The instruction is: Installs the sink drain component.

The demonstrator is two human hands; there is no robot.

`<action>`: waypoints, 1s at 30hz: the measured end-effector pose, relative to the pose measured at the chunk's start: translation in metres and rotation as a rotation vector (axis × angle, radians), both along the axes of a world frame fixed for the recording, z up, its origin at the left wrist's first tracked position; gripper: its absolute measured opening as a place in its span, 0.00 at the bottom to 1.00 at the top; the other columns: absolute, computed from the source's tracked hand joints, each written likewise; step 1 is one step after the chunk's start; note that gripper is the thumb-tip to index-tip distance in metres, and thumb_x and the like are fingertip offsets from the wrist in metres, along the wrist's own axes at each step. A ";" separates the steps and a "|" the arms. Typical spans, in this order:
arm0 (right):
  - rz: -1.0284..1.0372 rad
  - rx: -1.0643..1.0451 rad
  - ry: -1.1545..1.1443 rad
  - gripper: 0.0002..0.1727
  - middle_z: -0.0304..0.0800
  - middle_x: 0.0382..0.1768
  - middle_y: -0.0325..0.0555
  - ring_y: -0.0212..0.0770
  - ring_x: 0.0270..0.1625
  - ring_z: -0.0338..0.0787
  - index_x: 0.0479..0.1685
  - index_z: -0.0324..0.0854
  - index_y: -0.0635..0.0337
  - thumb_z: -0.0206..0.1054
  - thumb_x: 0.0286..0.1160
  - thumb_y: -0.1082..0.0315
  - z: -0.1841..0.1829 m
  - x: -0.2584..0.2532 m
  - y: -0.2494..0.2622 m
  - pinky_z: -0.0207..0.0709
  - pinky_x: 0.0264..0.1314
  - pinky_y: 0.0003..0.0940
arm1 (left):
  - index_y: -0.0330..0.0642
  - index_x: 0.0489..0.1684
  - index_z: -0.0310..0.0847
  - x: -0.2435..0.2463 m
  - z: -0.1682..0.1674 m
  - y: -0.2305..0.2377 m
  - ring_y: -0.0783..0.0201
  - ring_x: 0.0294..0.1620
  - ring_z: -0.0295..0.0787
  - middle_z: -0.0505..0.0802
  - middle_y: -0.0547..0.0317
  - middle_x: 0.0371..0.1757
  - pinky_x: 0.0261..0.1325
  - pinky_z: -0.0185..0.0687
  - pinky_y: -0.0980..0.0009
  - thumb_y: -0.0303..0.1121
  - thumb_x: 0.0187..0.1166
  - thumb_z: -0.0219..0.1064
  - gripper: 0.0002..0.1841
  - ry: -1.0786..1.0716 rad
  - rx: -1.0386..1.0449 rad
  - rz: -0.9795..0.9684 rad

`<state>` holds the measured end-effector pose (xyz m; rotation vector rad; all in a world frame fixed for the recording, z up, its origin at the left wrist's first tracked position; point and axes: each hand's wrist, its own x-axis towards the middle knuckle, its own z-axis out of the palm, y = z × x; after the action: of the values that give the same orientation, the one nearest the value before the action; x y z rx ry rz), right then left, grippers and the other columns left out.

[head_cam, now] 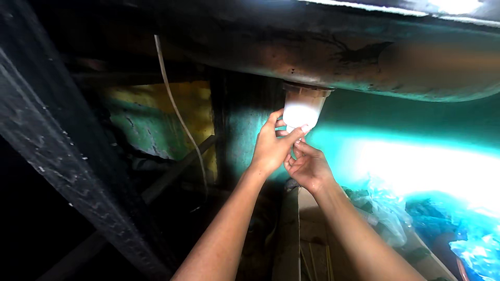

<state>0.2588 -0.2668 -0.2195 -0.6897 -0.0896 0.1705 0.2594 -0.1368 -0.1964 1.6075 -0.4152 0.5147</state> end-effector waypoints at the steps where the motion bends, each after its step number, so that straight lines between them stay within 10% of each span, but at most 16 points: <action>1: 0.016 0.026 -0.001 0.26 0.82 0.60 0.43 0.37 0.52 0.88 0.75 0.68 0.45 0.67 0.79 0.72 -0.002 0.000 0.000 0.84 0.52 0.33 | 0.47 0.81 0.70 0.000 0.000 0.000 0.63 0.51 0.93 0.91 0.57 0.62 0.55 0.91 0.64 0.50 0.73 0.78 0.37 0.004 0.002 -0.001; 6: 0.023 0.040 -0.032 0.28 0.78 0.69 0.41 0.36 0.54 0.86 0.76 0.69 0.43 0.69 0.78 0.70 -0.010 0.001 0.001 0.83 0.54 0.31 | 0.46 0.81 0.70 0.000 0.000 0.001 0.63 0.54 0.93 0.91 0.56 0.63 0.57 0.91 0.63 0.49 0.74 0.77 0.36 -0.001 0.005 -0.008; 15: -0.040 -0.046 -0.038 0.23 0.83 0.56 0.39 0.34 0.47 0.85 0.69 0.74 0.42 0.71 0.77 0.70 -0.011 -0.001 0.001 0.82 0.49 0.30 | 0.46 0.82 0.69 -0.002 0.001 0.001 0.62 0.54 0.93 0.91 0.55 0.63 0.58 0.91 0.63 0.49 0.74 0.78 0.37 0.011 -0.012 -0.013; 30: -0.430 -0.644 -0.403 0.22 0.94 0.54 0.44 0.39 0.57 0.92 0.63 0.84 0.58 0.80 0.70 0.66 -0.011 0.002 -0.006 0.88 0.58 0.40 | 0.47 0.79 0.72 -0.002 0.000 0.001 0.64 0.56 0.93 0.92 0.59 0.63 0.58 0.91 0.65 0.49 0.74 0.77 0.34 0.012 -0.009 0.010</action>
<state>0.2608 -0.2731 -0.2304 -1.3608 -0.2751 -0.3749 0.2571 -0.1362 -0.1959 1.6038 -0.3957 0.5135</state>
